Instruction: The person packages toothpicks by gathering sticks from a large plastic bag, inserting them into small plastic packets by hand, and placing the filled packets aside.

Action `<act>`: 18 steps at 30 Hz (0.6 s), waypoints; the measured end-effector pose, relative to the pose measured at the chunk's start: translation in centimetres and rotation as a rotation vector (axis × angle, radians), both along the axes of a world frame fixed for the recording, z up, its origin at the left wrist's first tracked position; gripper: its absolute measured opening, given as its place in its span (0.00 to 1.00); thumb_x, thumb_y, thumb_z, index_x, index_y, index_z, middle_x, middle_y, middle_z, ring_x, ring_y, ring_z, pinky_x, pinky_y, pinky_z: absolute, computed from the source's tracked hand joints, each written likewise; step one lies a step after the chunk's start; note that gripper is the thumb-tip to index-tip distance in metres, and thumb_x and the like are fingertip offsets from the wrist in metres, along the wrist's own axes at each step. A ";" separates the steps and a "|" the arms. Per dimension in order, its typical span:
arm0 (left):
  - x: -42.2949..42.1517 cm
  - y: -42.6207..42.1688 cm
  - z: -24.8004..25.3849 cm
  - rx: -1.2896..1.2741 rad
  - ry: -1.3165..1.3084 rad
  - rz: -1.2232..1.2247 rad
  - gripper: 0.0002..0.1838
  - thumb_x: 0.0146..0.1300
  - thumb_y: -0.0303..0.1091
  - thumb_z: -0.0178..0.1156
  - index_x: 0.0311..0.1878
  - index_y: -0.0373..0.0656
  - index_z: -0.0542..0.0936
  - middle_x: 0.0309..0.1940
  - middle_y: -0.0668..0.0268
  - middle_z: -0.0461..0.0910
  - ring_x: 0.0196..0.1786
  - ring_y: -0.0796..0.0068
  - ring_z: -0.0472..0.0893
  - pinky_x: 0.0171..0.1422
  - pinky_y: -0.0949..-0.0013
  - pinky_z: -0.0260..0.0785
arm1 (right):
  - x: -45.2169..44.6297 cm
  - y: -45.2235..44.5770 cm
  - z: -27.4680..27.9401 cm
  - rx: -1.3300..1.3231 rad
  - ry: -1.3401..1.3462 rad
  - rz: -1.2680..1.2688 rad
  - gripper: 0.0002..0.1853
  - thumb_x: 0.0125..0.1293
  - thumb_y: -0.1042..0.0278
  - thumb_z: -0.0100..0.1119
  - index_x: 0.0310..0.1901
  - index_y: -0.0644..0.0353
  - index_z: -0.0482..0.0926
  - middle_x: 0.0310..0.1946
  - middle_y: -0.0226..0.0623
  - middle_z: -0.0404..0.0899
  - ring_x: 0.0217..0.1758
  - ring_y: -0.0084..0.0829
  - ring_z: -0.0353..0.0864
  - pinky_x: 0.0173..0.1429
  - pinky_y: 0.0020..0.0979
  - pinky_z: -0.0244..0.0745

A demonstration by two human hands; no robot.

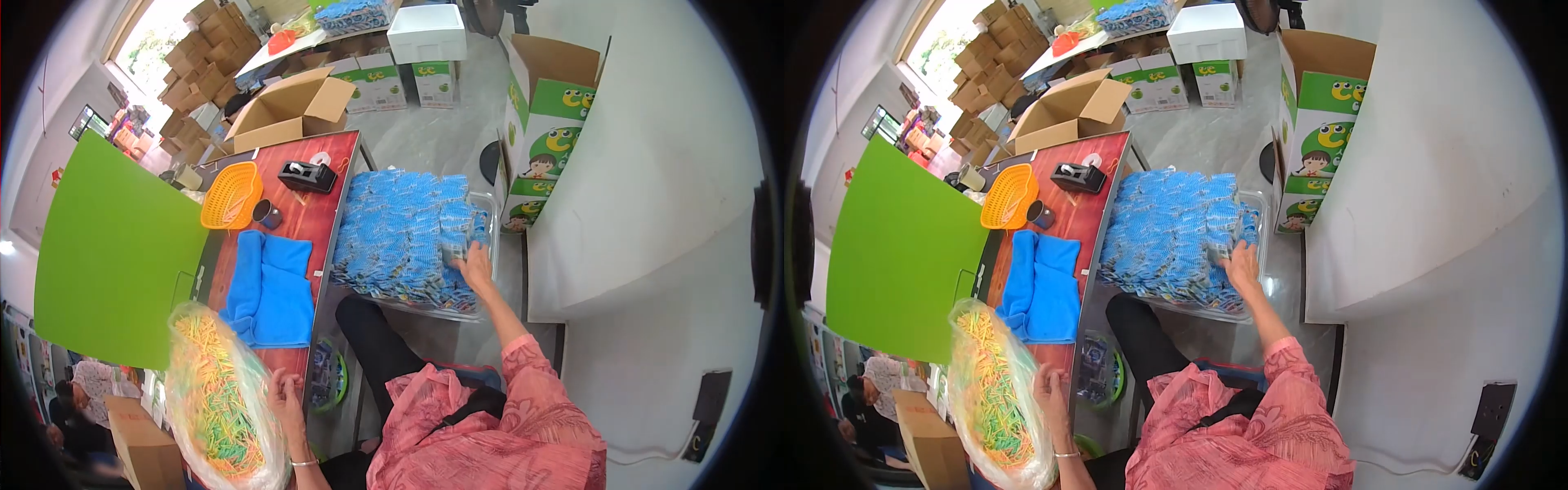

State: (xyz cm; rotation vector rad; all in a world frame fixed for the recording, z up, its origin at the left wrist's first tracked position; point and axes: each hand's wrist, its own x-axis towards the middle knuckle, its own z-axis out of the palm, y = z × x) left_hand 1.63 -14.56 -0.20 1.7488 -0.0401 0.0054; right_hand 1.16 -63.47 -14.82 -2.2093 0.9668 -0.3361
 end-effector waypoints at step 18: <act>-2.9 1.3 1.0 0.000 0.010 0.208 0.11 0.74 0.25 0.55 0.56 0.34 0.79 0.40 0.64 0.83 0.44 0.76 0.83 0.52 0.73 0.76 | 0.4 -1.2 -2.1 -0.172 -0.182 0.069 0.33 0.50 0.59 0.77 0.50 0.72 0.70 0.42 0.64 0.78 0.48 0.61 0.77 0.54 0.49 0.73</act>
